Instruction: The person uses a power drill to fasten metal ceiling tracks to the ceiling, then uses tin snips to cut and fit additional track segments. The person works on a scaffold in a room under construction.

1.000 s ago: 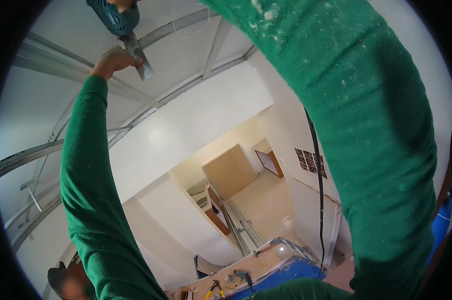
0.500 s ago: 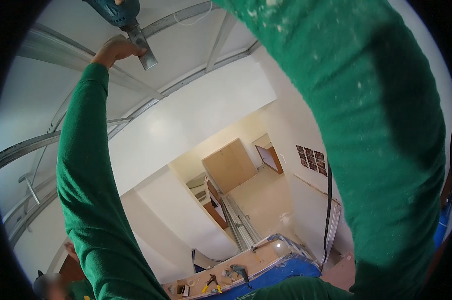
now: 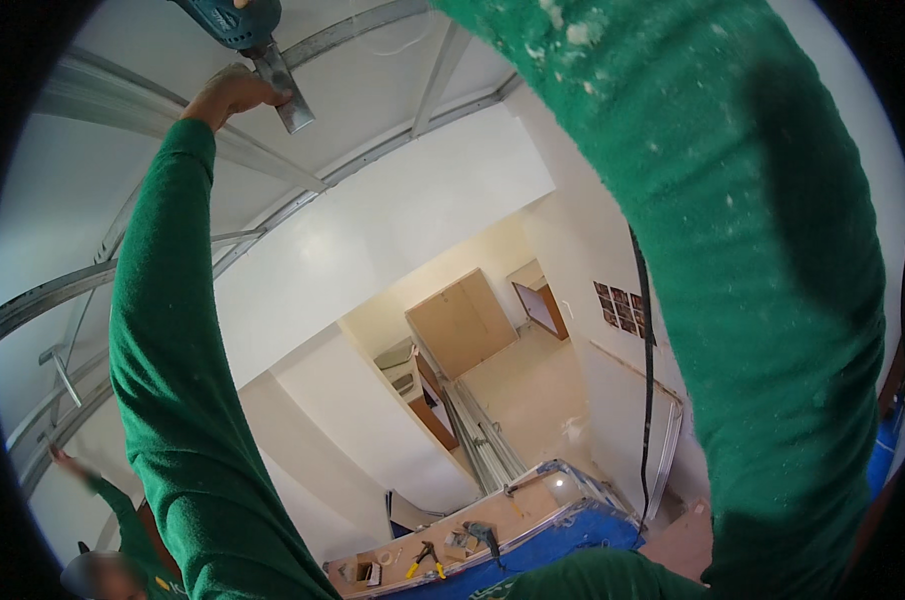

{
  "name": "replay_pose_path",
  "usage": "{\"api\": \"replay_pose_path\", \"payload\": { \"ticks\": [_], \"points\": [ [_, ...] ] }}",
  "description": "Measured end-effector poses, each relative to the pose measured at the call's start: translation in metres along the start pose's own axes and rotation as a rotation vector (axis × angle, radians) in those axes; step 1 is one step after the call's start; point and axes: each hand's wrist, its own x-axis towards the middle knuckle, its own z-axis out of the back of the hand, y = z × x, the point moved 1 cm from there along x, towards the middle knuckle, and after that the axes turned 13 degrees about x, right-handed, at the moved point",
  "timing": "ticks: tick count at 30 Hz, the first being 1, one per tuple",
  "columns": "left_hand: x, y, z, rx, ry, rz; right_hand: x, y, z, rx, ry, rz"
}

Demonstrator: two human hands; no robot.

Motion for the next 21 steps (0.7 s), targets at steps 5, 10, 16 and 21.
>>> {"api": "replay_pose_path", "payload": {
  "ticks": [5,10,16,21],
  "points": [
    [0.001,0.010,-0.007,-0.020,-0.036,-0.021,0.009,0.005,0.010,0.130,0.287,-0.378],
    [-0.004,-0.005,-0.005,-0.023,-0.082,-0.045,-0.017,-0.010,0.004,0.060,0.033,-0.050],
    [0.006,0.005,-0.003,0.003,-0.029,0.009,-0.001,-0.002,0.010,0.030,0.079,-0.135],
    [-0.006,-0.005,0.000,-0.008,-0.039,-0.020,0.094,0.026,0.028,0.011,0.695,-0.862]
  ]
}}
